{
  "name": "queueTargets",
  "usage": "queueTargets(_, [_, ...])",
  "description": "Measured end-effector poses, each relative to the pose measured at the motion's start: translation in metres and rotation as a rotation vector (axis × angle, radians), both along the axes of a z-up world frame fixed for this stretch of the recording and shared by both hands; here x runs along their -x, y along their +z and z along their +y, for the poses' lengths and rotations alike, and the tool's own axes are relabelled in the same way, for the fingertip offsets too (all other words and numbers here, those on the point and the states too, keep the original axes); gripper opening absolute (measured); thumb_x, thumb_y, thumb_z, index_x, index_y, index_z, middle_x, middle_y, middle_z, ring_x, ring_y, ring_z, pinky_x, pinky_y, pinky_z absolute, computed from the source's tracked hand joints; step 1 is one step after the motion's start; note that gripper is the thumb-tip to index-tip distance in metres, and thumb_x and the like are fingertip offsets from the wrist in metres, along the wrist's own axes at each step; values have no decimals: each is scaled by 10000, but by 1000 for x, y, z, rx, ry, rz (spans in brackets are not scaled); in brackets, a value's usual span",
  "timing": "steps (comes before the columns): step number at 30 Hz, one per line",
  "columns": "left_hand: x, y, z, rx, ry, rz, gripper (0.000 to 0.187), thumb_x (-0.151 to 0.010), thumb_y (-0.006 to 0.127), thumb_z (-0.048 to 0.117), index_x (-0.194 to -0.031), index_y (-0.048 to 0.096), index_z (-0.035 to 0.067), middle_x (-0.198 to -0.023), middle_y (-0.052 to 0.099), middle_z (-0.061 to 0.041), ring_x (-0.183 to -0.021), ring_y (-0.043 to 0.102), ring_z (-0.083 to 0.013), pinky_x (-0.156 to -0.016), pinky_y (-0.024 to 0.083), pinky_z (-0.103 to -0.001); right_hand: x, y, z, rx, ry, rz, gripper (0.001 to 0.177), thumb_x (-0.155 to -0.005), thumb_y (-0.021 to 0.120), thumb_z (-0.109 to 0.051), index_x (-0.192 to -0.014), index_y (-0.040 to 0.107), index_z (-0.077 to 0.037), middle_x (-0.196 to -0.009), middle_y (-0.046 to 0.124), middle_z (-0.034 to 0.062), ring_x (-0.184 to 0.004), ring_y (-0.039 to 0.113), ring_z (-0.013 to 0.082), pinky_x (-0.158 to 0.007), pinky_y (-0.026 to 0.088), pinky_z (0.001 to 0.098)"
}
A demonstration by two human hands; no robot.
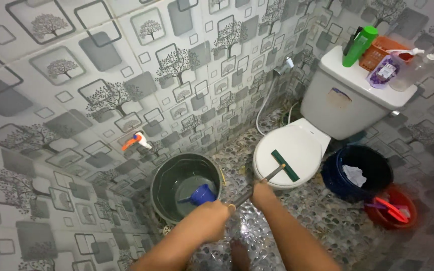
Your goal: Cleaning a small washing machine and a toilet using a cloth, squeegee, and brush
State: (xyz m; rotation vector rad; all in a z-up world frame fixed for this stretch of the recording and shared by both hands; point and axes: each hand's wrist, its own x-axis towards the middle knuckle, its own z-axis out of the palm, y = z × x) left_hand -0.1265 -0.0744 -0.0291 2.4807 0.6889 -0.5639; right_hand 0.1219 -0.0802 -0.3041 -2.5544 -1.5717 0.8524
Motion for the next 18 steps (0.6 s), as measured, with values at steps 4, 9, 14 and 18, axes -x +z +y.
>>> queueTargets(4, [-10, 25, 2, 42, 56, 62, 343, -893, 521, 59, -1232, 554, 101, -1059, 632, -236, -920, 665, -477, -769, 548, -568, -6, 11, 3, 51, -11, 83, 357, -913, 476, -202, -1211, 644, -101, -1270, 577, 258, -1056, 697, 416, -994, 569, 474])
queueTargets(9, [-32, 32, 9, 177, 83, 68, 305, -893, 496, 29, -1184, 575, 74, -1097, 616, -215, -963, 641, -410, -772, 525, -501, -25, 31, 6, 67, -51, 106, 383, -890, 533, -95, -1264, 619, -108, -1298, 502, 221, -938, 712, 402, -966, 572, 497])
queueTargets(14, [-63, 0, 20, 121, 51, 34, 295, -887, 514, 32, -1168, 586, 84, -1069, 645, -235, -971, 663, -436, -818, 536, -510, -59, 19, 17, 82, -34, 55, 387, -882, 596, -115, -1267, 564, -91, -1401, 404, 262, -1009, 706, 459, -929, 583, 529])
queueTargets(18, [-98, 4, 31, 125, 43, 207, 446, -866, 689, 80, -1281, 534, 127, -1168, 633, -189, -1041, 670, -392, -869, 555, -472, -76, 60, 27, 143, -70, 99, 431, -847, 720, -190, -1243, 565, -119, -1447, 354, 236, -1025, 696, 459, -923, 572, 556])
